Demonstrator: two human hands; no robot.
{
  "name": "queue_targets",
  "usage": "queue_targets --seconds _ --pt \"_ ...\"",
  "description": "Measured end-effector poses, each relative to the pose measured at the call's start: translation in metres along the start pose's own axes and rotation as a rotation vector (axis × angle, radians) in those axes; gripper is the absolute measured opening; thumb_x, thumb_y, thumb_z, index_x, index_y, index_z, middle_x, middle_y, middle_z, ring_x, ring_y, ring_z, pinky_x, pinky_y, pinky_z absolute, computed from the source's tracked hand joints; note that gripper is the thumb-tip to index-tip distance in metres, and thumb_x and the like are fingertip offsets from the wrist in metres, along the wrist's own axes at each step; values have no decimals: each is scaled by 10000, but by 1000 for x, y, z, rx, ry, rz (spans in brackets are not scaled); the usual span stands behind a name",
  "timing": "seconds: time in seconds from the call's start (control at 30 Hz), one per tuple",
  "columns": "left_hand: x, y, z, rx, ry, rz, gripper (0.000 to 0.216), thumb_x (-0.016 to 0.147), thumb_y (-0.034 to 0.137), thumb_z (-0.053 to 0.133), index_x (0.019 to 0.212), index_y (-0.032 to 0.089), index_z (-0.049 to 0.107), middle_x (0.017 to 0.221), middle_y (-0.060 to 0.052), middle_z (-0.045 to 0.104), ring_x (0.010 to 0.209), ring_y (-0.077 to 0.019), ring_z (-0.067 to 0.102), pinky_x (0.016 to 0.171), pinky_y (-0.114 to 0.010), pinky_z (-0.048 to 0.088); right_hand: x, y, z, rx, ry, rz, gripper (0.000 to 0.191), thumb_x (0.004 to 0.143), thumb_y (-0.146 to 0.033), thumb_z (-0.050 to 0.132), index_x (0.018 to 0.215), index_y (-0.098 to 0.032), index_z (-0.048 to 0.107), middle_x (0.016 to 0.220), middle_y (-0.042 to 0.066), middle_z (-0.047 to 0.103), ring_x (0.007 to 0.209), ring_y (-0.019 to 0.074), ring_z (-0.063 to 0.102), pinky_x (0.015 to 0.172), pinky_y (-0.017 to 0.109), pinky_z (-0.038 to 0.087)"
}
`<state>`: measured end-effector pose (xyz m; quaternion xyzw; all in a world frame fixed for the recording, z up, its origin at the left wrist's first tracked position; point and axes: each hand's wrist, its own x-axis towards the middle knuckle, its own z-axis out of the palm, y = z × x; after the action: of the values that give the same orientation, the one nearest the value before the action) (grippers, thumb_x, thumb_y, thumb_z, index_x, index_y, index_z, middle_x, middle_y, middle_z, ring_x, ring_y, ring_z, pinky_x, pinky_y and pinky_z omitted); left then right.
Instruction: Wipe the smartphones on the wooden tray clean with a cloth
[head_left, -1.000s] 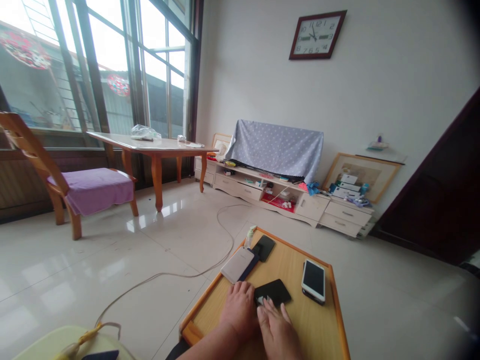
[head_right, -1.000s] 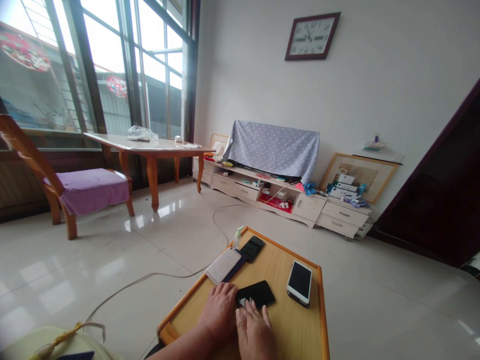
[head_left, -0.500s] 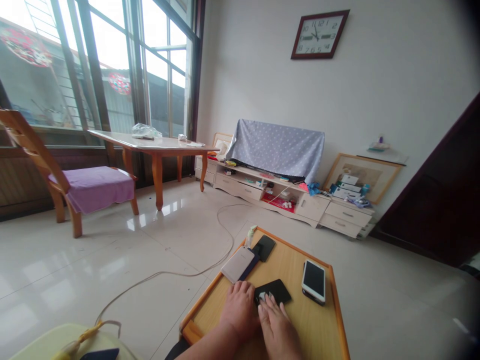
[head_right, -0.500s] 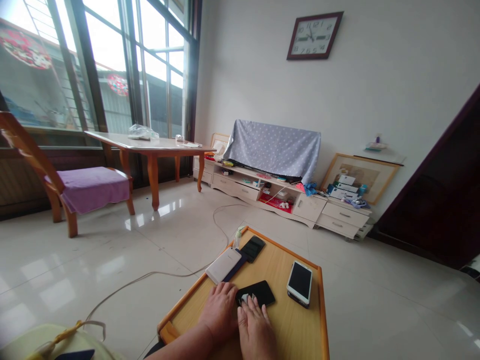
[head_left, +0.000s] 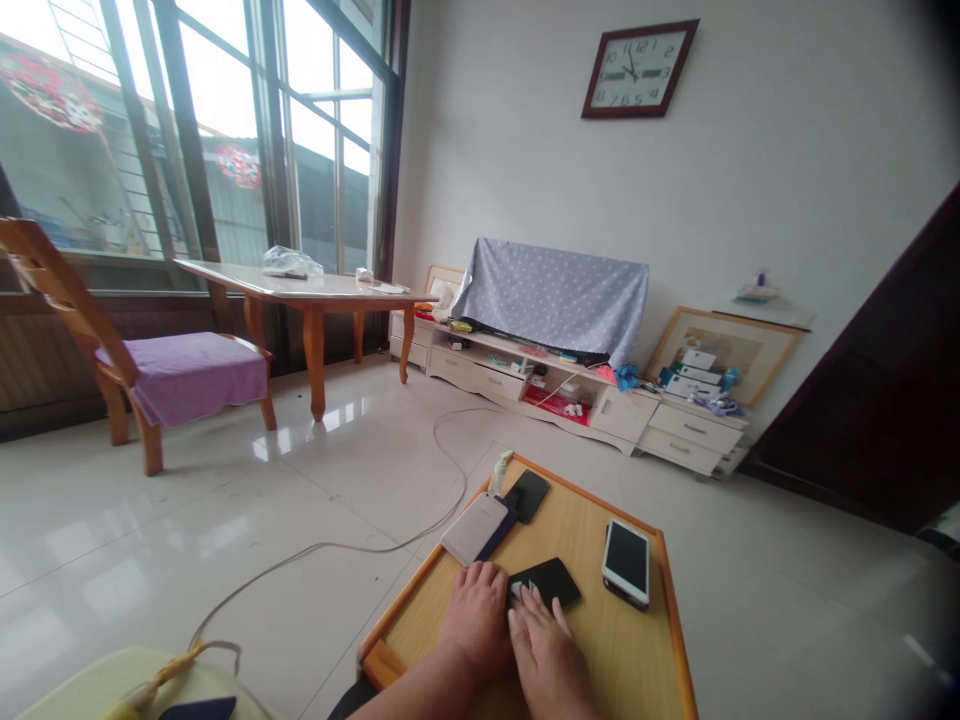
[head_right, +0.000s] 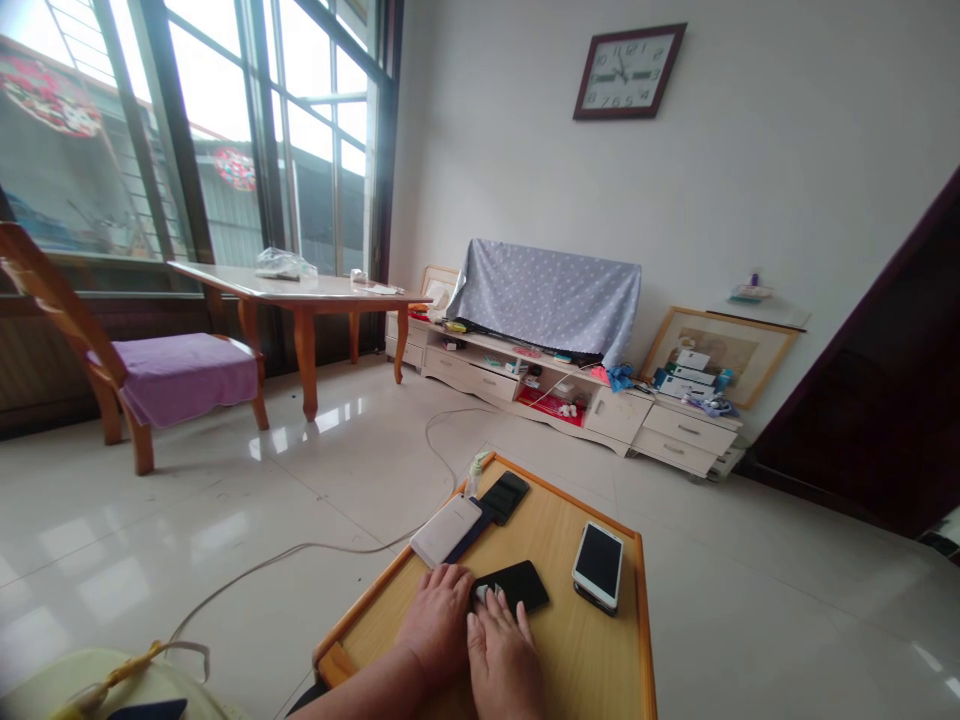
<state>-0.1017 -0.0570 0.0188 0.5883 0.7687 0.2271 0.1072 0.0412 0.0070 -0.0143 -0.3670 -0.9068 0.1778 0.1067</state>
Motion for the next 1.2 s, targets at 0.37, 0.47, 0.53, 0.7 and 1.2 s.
queue_targets --seconds 0.37,0.47,0.53,0.7,1.2 --pt "-3 7 -9 -28 -8 -22 531 724 510 582 1184 249 634 1232 -108 604 1197 -328 483 1094 -452 333 23 22 -15 -71 86 225 591 1050 -438 199 1422 -185 583 1510 97 508 1471 263 373 1243 528 166" --pt "-2 9 -13 -9 -51 -31 496 808 536 504 1195 255 633 1263 -111 595 1208 -323 474 1091 -450 328 13 1 -3 -44 52 70 557 1050 -400 224 1406 -196 601 1489 86 534 1455 249 403 1247 486 196" --pt "-2 9 -14 2 -73 -39 481 838 527 471 1204 259 630 1286 -111 587 1215 -321 468 1092 -451 323 8 -7 1 -20 29 2 546 1052 -385 225 1406 -207 601 1487 76 537 1446 241 418 1249 483 194" --pt "-2 7 -12 -9 -46 -19 517 781 555 530 1191 255 628 1248 -107 600 1199 -324 475 1087 -448 327 20 12 -9 -37 63 97 551 1051 -391 213 1420 -219 584 1514 69 511 1467 229 382 1246 501 180" --pt "-1 4 -8 -18 -12 13 496 830 582 502 1194 270 631 1218 -99 613 1173 -312 499 1051 -437 355 24 -6 -5 -28 22 93 554 1043 -356 200 1418 -228 588 1515 61 509 1467 226 381 1247 495 164"
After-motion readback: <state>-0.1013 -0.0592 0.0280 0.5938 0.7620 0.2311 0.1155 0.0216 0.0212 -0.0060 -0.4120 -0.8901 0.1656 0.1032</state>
